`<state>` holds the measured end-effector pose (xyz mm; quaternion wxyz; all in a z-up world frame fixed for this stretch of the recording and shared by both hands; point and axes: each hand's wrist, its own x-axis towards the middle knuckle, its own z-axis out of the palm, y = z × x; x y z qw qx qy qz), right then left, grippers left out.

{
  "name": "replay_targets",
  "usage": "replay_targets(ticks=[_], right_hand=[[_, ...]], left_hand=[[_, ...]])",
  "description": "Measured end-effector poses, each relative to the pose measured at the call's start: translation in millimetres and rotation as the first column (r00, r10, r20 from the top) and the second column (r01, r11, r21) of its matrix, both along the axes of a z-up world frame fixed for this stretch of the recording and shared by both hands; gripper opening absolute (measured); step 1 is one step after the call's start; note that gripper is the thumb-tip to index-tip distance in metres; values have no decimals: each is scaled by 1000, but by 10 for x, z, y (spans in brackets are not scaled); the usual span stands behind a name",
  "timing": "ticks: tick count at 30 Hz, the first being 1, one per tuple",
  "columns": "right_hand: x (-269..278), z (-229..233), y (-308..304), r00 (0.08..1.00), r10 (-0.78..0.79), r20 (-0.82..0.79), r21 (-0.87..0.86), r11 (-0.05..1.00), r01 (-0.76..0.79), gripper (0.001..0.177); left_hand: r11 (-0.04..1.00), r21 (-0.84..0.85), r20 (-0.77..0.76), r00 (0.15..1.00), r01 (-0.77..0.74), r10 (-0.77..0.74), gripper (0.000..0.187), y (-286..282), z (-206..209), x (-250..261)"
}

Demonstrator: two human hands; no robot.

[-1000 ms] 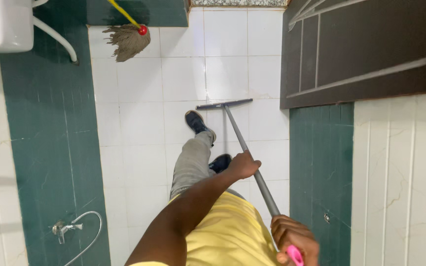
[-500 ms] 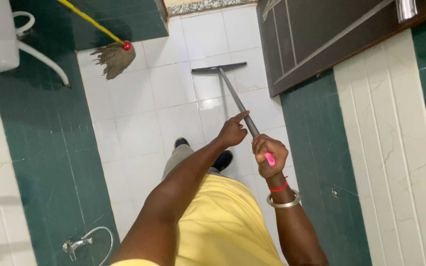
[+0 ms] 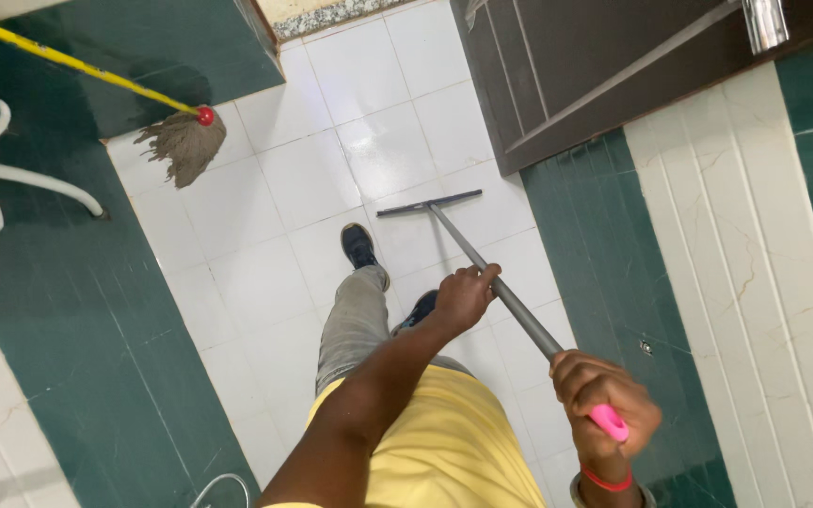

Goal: The person uses a squeegee to push water across a tiled bathroom floor, working around the toilet and towards the drainage area.

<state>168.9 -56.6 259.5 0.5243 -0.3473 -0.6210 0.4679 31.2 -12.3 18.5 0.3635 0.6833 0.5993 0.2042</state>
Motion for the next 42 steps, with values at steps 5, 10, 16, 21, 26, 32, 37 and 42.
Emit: replay_targets(ticks=[5, 10, 16, 21, 26, 32, 37, 42], right_hand=[[-638, 31, 589, 999, 36, -26, 211, 977, -30, 69], [-1397, -138, 1401, 995, 32, 99, 145, 988, -46, 60], [-2018, -831, 2170, 990, 96, -100, 126, 989, -83, 42], [-1957, -968, 2045, 989, 114, -90, 17, 993, -113, 39], [-1499, -948, 1534, 995, 73, -65, 21, 997, -71, 38], [-488, -666, 505, 997, 79, 15, -24, 997, -79, 35], [514, -240, -469, 996, 69, 61, -149, 987, -59, 31], [1230, -46, -868, 998, 41, -44, -180, 982, -48, 42]], left_hand=[[987, 157, -60, 998, -28, 38, 39, 571, 29, -557], [969, 152, -79, 975, -194, 207, 50, 1585, -100, -1393], [974, 17, -182, 958, -224, 224, 54, 2318, -348, -2130], [940, -249, -256, 952, -233, 168, 50, 2211, -367, -2149], [978, -116, -245, 959, -176, 144, 52, 1680, -518, -1685], [988, -151, -244, 967, 35, -71, 56, 598, -481, -792], [993, 16, -136, 984, 116, -113, 58, -521, -350, 204], [987, 74, -173, 977, 143, -128, 52, -1037, -109, 972]])
